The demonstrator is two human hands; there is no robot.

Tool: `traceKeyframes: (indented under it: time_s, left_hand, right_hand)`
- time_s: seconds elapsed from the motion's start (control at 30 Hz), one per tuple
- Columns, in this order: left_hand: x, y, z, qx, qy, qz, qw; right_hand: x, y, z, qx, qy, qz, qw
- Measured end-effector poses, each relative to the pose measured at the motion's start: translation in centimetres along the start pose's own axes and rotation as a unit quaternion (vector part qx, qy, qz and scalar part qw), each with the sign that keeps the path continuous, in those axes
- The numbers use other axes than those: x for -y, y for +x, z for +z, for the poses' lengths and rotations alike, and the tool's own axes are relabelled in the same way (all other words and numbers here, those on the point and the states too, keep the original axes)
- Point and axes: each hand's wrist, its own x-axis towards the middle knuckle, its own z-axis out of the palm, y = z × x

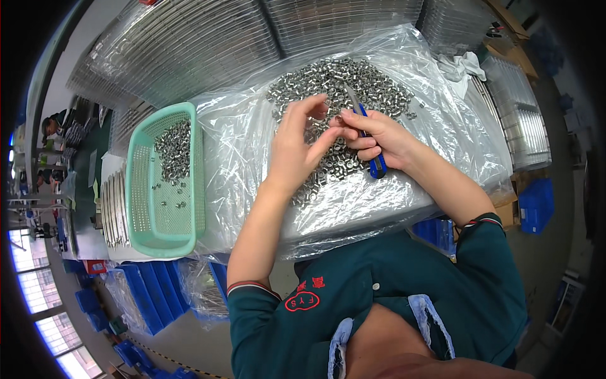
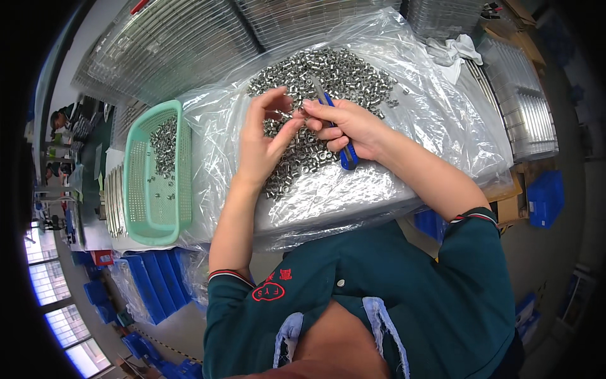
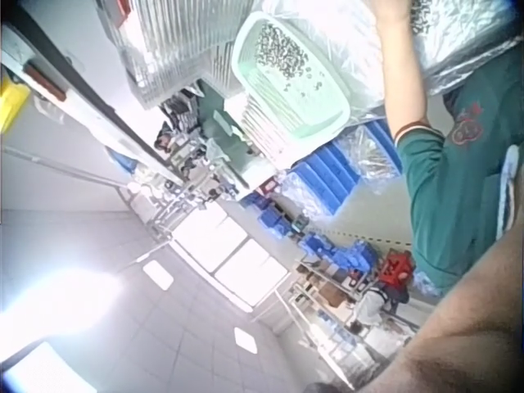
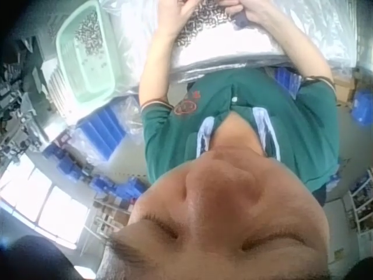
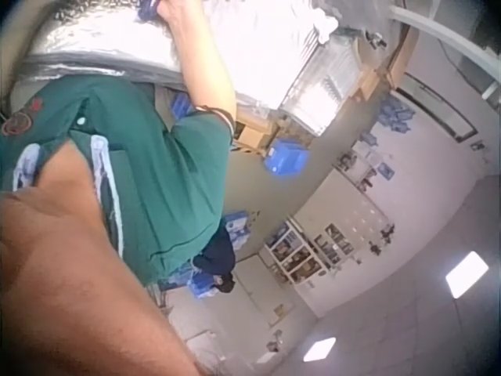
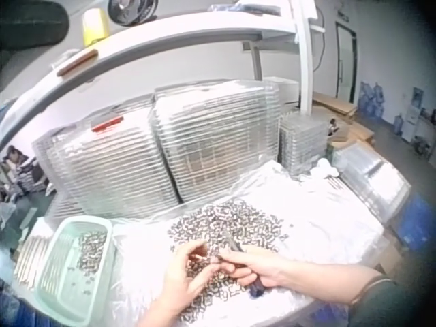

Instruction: Manually trimming or processing small metal hardware components using pliers at a factory workbench.

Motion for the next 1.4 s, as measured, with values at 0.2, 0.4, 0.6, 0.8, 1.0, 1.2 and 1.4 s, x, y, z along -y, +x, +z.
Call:
traceKeyframes:
  time_s: [0.2,0.4,0.6,0.8,1.0,1.2,1.4]
  left_hand:
    - [1.8,-0.8,-2.2,-0.005,-0.043,-0.101,0.994]
    - [0.3,0.1,-0.1,-0.118,-0.065,-0.072,0.988]
    - [0.8,-0.1,0.2,0.015,0.048,0.068,0.996]
    - [0.5,0.0,0.1,0.01,0.04,0.039,0.998]
    - [0.5,-0.3,0.3,0.023,-0.144,-0.122,0.982]
    - [0.4,-0.2,0.4,0.042,-0.132,-0.088,0.986]
    - [0.9,-0.1,-0.1,0.004,-0.282,-0.206,0.937]
  right_hand:
    - [0.3,-0.2,0.2,0.015,0.041,0.015,0.999]
    - [0.2,-0.1,0.1,0.007,0.041,0.02,0.999]
    - [-0.1,0.0,-0.2,0.011,0.047,0.012,0.999]
    - [0.0,0.0,-0.2,0.001,0.056,0.011,0.998]
    - [0.0,0.0,-0.1,-0.017,0.017,-0.008,1.0]
    - [0.2,-0.3,0.2,-0.021,-0.002,-0.017,1.0]
    - [1.0,-1.5,1.2,-0.043,-0.203,-0.094,0.974]
